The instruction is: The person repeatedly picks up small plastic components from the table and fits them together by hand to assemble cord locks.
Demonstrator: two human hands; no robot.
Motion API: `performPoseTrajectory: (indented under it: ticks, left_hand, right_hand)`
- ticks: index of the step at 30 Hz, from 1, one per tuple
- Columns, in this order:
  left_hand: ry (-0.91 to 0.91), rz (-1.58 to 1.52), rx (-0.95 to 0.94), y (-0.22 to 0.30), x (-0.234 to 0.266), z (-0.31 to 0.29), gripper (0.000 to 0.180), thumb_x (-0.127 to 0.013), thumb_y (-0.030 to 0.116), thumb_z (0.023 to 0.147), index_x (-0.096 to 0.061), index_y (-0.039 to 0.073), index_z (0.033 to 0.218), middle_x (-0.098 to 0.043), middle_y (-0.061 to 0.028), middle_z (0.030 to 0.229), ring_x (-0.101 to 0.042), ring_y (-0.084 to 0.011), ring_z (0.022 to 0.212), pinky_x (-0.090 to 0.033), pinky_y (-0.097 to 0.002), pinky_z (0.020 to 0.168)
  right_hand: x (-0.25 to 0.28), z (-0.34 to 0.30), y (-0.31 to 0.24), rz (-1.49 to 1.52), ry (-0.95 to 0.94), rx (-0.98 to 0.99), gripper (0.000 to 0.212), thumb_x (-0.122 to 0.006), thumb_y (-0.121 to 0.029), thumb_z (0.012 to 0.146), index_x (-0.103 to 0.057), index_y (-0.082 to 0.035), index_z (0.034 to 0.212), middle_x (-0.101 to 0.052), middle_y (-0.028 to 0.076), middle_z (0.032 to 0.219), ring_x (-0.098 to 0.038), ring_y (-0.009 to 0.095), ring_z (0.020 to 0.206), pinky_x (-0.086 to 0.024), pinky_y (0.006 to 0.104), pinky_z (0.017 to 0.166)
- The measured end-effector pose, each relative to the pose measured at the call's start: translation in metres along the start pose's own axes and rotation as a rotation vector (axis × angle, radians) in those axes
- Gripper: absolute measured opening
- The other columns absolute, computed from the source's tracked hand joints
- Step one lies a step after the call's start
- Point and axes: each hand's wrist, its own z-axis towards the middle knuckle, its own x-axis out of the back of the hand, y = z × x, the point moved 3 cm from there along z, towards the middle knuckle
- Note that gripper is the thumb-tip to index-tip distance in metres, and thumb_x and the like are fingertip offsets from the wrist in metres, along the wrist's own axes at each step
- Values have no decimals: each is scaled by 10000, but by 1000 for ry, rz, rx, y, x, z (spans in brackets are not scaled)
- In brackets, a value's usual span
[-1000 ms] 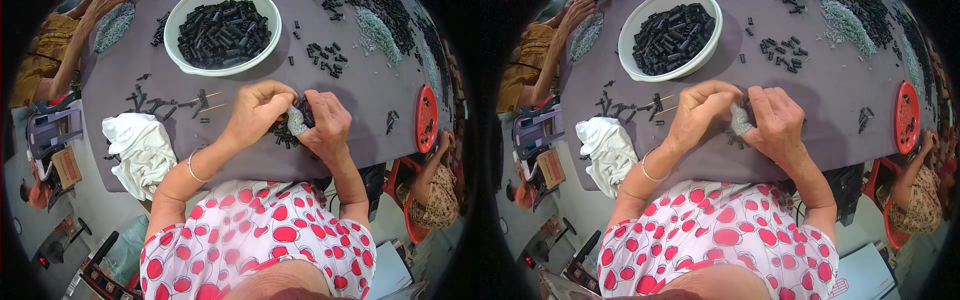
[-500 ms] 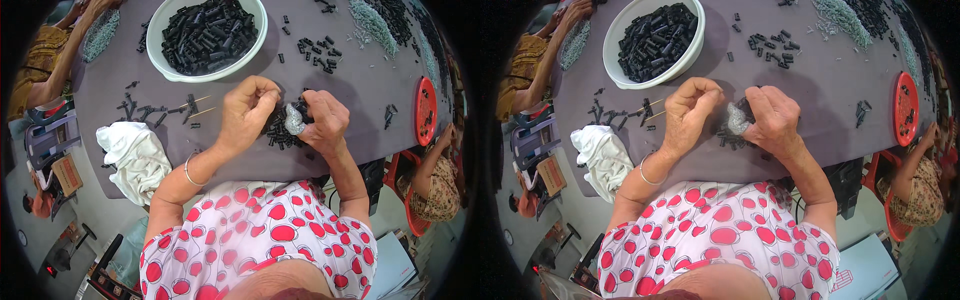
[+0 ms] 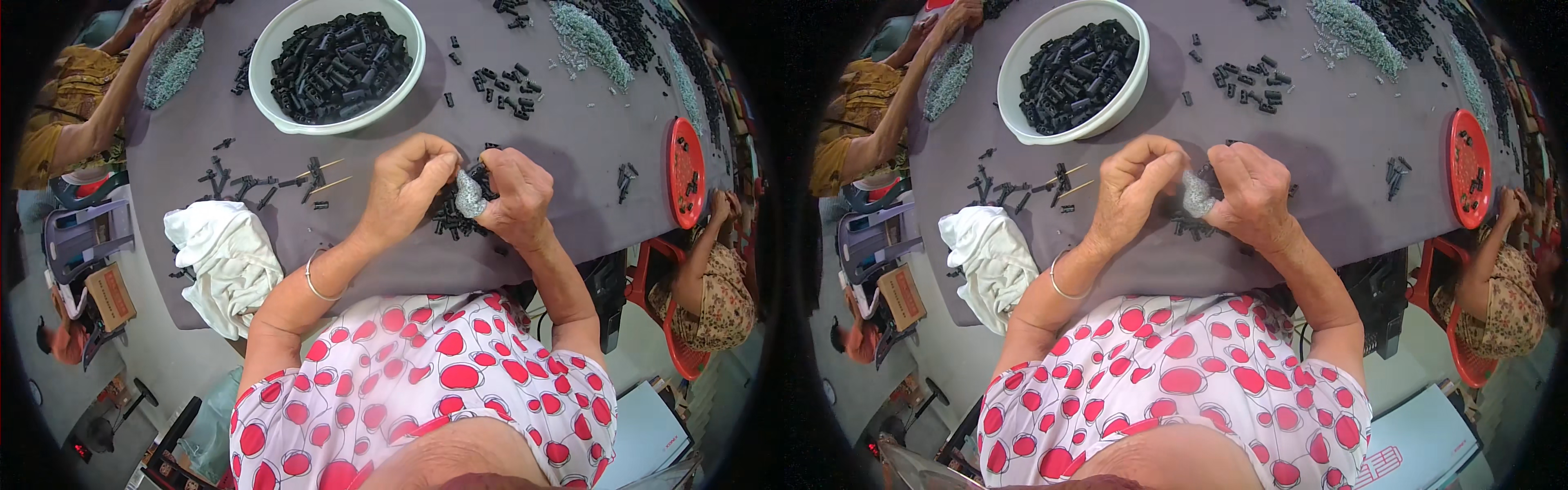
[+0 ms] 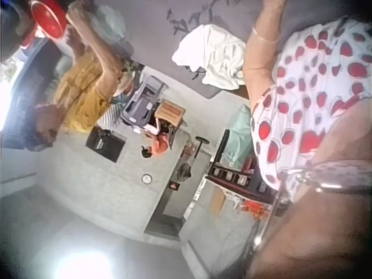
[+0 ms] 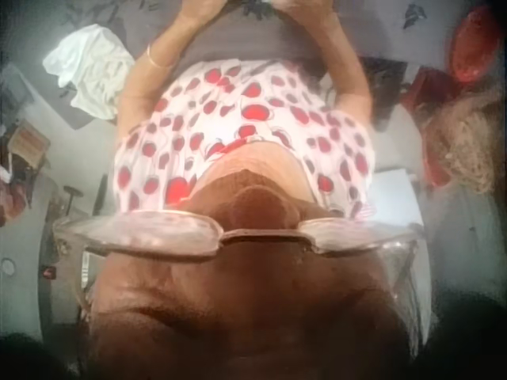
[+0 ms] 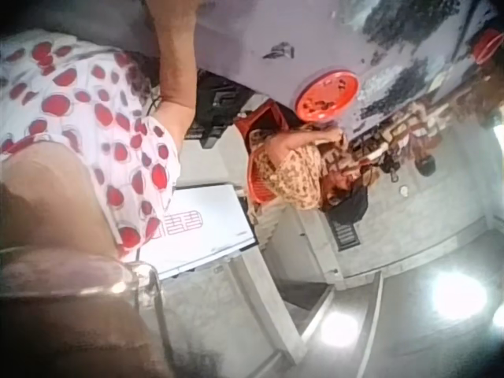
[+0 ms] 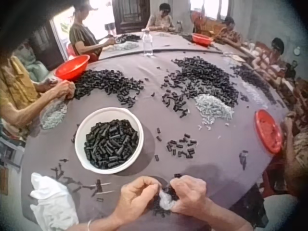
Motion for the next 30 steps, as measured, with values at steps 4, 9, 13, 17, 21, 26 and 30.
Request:
performPoseTrajectory:
  ticks: [4,9,13,17,21,26,30]
  left_hand:
    - [-72,-55,51,-2,0,2,204,-517,164,943,-617,-11,917,-600,-4,786,-538,-58,719,-446,-212,638]
    - [-100,-112,25,3,0,2,190,-527,156,941,-615,-10,918,-597,0,781,-541,-51,713,-448,-206,615]
    - [-153,-134,104,3,-3,0,119,-580,95,908,-605,-18,938,-620,-21,813,-547,-56,693,-443,-195,606]
    - [-180,-245,174,5,-2,2,126,-608,80,893,-587,-22,964,-640,-42,841,-565,-65,691,-448,-195,594]
    - [-41,-62,77,24,1,-2,127,-642,42,859,-585,-11,959,-638,-37,850,-592,-67,729,-475,-204,625]
    - [308,452,-771,69,18,2,183,-691,-55,760,-607,-1,913,-634,-52,860,-582,-93,707,-474,-217,638]
    - [518,741,-844,82,41,8,210,-711,-57,732,-625,44,895,-655,-51,858,-587,-160,748,-477,-272,665]
  right_hand:
    - [0,-1,0,13,12,35,326,-734,-97,559,-556,-34,824,-470,71,631,-507,249,525,-414,345,459]
    - [-1,-2,-2,25,27,62,330,-745,-108,573,-551,-34,829,-471,72,639,-511,246,535,-416,346,465]
    - [0,1,-7,91,15,94,313,-746,-105,618,-563,-25,859,-502,83,686,-534,257,605,-443,353,522]
    - [3,1,-3,264,-113,3,402,-739,-85,639,-566,-9,993,-562,99,788,-563,275,687,-480,353,615]
    - [32,8,11,478,-82,-193,442,-690,-38,709,-576,-21,1136,-601,94,948,-590,196,813,-492,331,740]
    - [52,-31,60,654,218,-457,291,-574,-56,863,-580,-12,1151,-560,82,1130,-555,157,1035,-426,263,887]
    - [40,-34,47,479,82,-562,309,-547,53,831,-580,-3,1133,-565,86,1149,-542,178,1077,-396,271,959]
